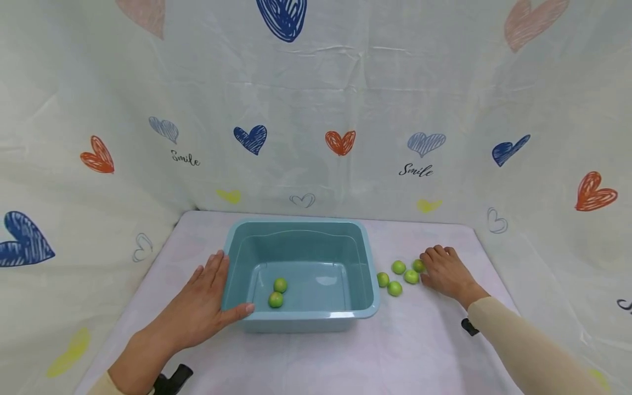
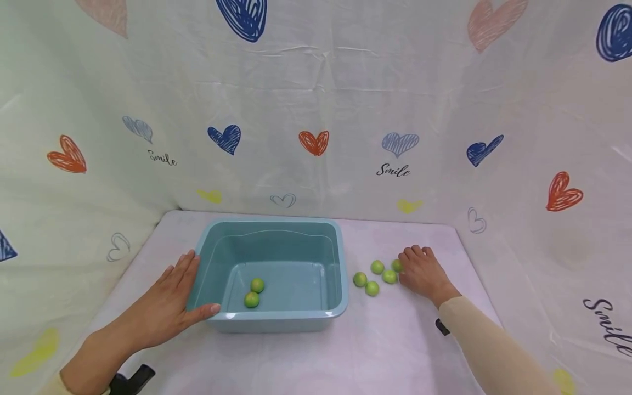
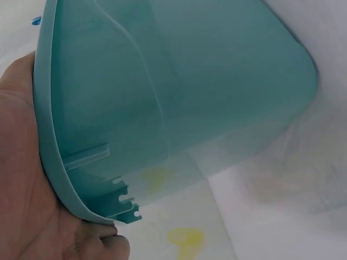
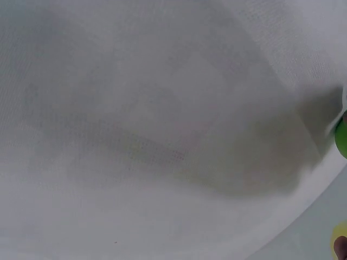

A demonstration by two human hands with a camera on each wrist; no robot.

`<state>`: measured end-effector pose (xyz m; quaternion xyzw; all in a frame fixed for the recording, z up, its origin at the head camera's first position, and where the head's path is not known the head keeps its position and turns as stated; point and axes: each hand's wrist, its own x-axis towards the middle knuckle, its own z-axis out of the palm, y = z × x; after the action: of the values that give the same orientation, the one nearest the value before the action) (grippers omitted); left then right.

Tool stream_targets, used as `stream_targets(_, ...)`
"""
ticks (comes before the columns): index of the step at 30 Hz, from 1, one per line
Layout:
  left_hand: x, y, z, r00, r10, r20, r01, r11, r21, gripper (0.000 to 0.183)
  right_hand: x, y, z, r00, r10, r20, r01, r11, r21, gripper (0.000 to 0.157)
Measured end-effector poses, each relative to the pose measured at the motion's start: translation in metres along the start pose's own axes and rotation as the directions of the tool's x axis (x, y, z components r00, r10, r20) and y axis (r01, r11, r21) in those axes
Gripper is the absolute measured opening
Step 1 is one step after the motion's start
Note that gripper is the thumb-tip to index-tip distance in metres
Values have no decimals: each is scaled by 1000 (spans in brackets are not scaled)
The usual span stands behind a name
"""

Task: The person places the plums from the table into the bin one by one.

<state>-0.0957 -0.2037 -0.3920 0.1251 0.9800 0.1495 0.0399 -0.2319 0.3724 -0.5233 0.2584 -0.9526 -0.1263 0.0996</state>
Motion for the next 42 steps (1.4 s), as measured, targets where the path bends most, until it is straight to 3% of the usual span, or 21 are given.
stream_targets(11,1,0,2,1000,16,0,-16,1000,4,125,1,0,3,998,65,19,-65,998,-6,44)
stream_targets(16,1,0,2,1000,27,-13,-26,999,31,124,4,5,-6,993,117,-28,-116,993,27,44)
stream_targets(21,-3,-1,1,999,20,-26,-18,997,70,124,12,8,-15,993,81,-87,-83,996,-13,44)
stream_targets(30,-3,-3,0,999,27,-18,-26,999,43,123,18,6,-28,991,96,-91,-95,995,5,44)
stream_targets(37,0,-1,-1,999,33,-23,-31,996,78,123,31,-1,-48,966,59,-251,-45,997,61,40)
stream_targets(42,0,1,-2,999,31,-28,-28,995,97,123,49,-14,-80,942,59,-332,-23,994,111,37)
